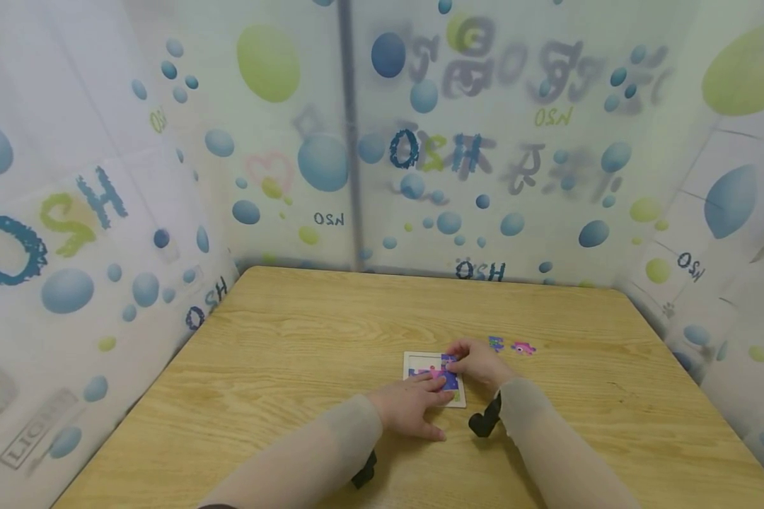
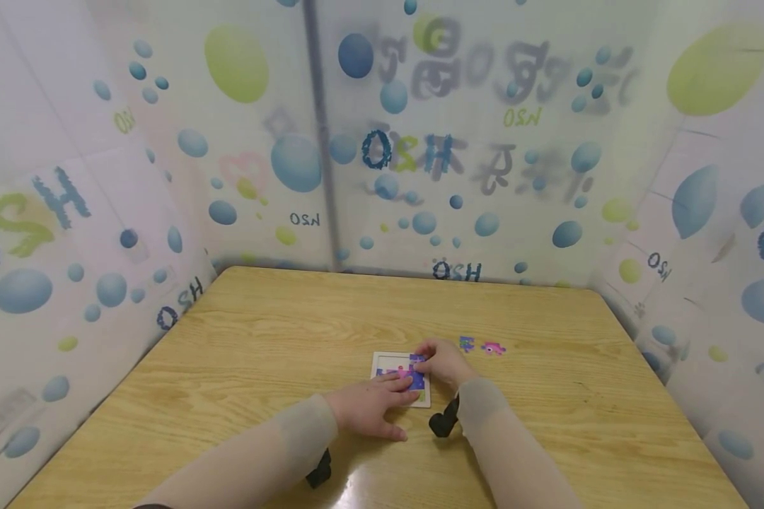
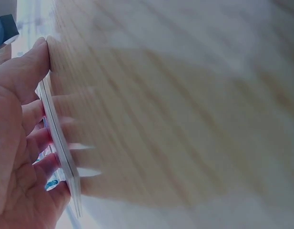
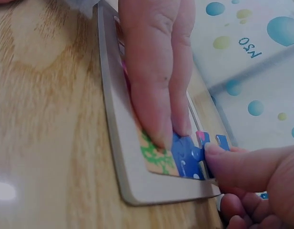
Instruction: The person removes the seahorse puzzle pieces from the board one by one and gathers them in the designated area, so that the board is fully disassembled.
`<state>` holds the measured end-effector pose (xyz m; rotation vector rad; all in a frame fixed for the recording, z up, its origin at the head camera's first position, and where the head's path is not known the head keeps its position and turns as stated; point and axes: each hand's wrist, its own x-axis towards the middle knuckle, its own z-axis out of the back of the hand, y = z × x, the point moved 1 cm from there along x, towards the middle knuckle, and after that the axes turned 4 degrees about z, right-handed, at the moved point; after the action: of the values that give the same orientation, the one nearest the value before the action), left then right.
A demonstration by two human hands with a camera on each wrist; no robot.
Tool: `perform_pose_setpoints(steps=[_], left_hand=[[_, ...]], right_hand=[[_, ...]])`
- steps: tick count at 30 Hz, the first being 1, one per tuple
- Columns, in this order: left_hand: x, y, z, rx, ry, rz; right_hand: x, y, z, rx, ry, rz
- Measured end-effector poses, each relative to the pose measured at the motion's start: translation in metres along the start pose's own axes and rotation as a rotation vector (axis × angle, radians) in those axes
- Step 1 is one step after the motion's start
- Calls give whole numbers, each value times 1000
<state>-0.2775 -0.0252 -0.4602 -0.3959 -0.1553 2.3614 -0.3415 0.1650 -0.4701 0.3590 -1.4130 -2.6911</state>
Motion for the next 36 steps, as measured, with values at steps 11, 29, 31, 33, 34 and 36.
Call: perform_pose_setpoints(steps=[11,29,31,33,34,36], left_hand=[[2,1,-1,6,-5,-7],[0,0,1,10,-14,-7],[0,0,1,10,-13,-7],[0,-1,1,8,-10,-5],[0,-1,2,6,-8,-4],[-1,-2,2,3,-4,-2]], right_hand=[[-4,1,0,-19,16,31],[-4,-2,2,1,5,2],[-4,-1,2,18,5,-2],[-3,-1,2,39,7,-11],[-3,-1,2,49,7,-14],[-2,-2,2,71,8,-15]])
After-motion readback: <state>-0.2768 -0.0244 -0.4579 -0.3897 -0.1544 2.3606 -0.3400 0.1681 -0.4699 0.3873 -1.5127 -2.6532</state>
